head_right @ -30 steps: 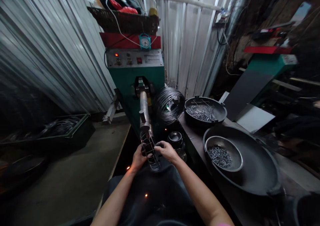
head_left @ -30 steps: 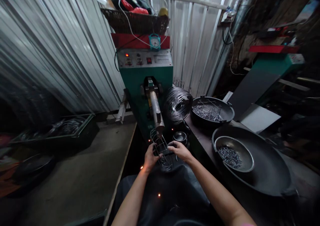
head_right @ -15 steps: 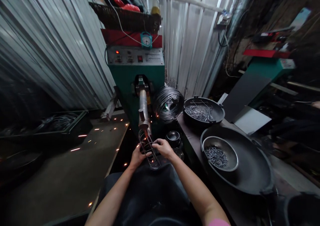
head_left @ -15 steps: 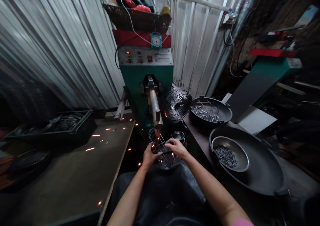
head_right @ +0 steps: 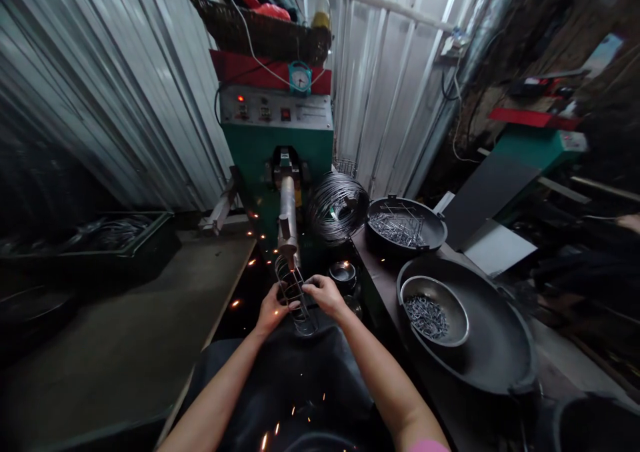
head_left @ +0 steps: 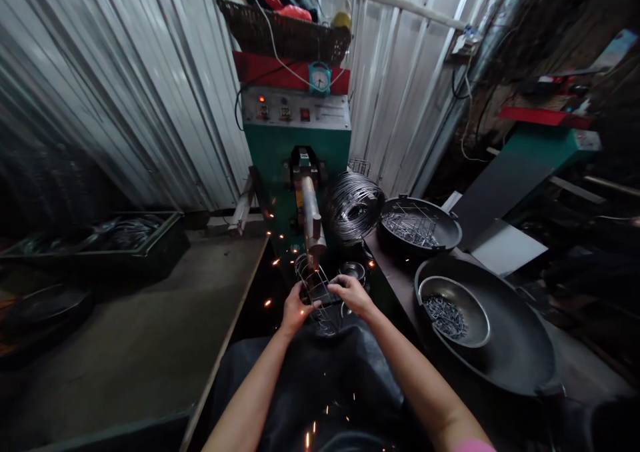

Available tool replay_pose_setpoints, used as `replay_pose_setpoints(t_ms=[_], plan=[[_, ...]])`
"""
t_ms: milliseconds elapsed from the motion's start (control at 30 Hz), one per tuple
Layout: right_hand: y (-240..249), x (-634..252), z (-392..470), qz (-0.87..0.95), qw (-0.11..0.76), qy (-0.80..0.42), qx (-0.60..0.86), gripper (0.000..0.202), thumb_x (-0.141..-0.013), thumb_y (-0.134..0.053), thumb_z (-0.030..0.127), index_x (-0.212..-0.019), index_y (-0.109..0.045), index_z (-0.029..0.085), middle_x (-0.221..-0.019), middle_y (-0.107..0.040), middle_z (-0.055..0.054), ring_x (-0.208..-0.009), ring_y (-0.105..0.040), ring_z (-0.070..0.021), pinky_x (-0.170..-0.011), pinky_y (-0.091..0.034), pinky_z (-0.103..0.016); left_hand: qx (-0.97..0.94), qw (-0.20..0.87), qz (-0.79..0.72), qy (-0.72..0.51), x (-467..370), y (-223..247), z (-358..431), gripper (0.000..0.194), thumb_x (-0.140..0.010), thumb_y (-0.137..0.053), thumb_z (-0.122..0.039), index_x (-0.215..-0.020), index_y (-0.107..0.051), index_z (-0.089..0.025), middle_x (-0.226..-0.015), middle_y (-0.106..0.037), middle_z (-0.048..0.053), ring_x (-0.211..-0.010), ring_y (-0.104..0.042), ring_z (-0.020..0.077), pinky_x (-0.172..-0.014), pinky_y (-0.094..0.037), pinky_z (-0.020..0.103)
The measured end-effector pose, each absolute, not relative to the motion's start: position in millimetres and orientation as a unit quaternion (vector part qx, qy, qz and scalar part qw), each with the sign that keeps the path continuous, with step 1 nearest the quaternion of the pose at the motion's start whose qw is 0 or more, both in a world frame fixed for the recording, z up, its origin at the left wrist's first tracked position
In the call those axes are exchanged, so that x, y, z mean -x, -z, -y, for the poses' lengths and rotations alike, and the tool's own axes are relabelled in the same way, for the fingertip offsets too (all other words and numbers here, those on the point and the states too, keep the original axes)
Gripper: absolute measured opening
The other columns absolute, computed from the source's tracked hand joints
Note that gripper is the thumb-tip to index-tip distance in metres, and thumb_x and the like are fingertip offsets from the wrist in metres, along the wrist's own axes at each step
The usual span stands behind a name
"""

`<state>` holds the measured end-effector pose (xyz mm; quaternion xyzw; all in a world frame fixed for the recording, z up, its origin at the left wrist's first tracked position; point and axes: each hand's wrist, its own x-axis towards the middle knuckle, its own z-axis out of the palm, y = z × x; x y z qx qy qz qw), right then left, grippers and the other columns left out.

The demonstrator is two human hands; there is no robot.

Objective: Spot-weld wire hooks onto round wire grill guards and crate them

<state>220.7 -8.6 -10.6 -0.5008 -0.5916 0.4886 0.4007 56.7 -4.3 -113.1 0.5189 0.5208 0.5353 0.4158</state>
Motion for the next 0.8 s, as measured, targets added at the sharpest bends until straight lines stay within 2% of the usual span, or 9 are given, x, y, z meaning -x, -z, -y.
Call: replay_pose_setpoints(t_ms=[167,400,533,633,800], plan=[[7.2,-222.6,5.4,0.590,0.391,-0.497,0.501,0.013,-0.064,-0.059,0.028,-0.065,-0.060,0.015,-0.059,-0.055,0.004,-0.060,-0.048,-0.0108,-0.061,-0.037,-0.023,-0.552,0.337,-0.551,-0.527,-52.8,115.4,3.9,0.061,-0.049,-0.077,-0.030,-0.104,-0.052,-0.019,-0.106,-0.058,0.007,-0.098,-0.058,0.0233,-0.080,-0.049,0.037],[3.9,-221.4,5.0,0.605,0.382,-0.472,0.515,0.012,-0.065,-0.058,0.027,-0.066,-0.060,0.015,-0.060,-0.055,0.003,-0.061,-0.049,-0.0116,-0.061,-0.037,-0.023,-0.539,0.381,-0.540,-0.522,-55.4,119.9,-0.6,0.064,-0.047,-0.078,-0.031,-0.104,-0.052,-0.018,-0.103,-0.060,0.007,-0.095,-0.059,0.0236,-0.077,-0.050,0.036],[3.0,-219.9,3.8,0.612,0.379,-0.454,0.525,0.011,-0.065,-0.057,0.026,-0.065,-0.060,0.015,-0.060,-0.055,0.003,-0.061,-0.049,-0.0117,-0.060,-0.037,-0.023,-0.536,0.342,-0.563,-0.528,-55.4,121.5,-2.4,0.065,-0.045,-0.079,-0.029,-0.103,-0.052,-0.018,-0.104,-0.059,0.008,-0.098,-0.058,0.0240,-0.081,-0.048,0.037],[4.6,-218.9,2.2,0.611,0.381,-0.456,0.523,0.012,-0.065,-0.057,0.027,-0.065,-0.060,0.015,-0.060,-0.055,0.003,-0.061,-0.049,-0.0120,-0.060,-0.037,-0.023,-0.538,0.352,-0.558,-0.525,-54.3,122.1,-2.8,0.064,-0.045,-0.079,-0.030,-0.103,-0.053,-0.019,-0.103,-0.059,0.007,-0.097,-0.058,0.0237,-0.079,-0.049,0.037],[15.4,-226.8,7.9,0.595,0.385,-0.481,0.517,0.020,-0.065,-0.059,0.033,-0.072,-0.062,0.015,-0.065,-0.057,0.002,-0.063,-0.050,-0.0123,-0.062,-0.038,-0.024,-0.556,0.337,-0.566,-0.507,-51.7,117.0,-0.1,0.063,-0.046,-0.079,-0.031,-0.102,-0.053,-0.018,-0.102,-0.060,0.007,-0.097,-0.057,0.0242,-0.082,-0.047,0.038]])
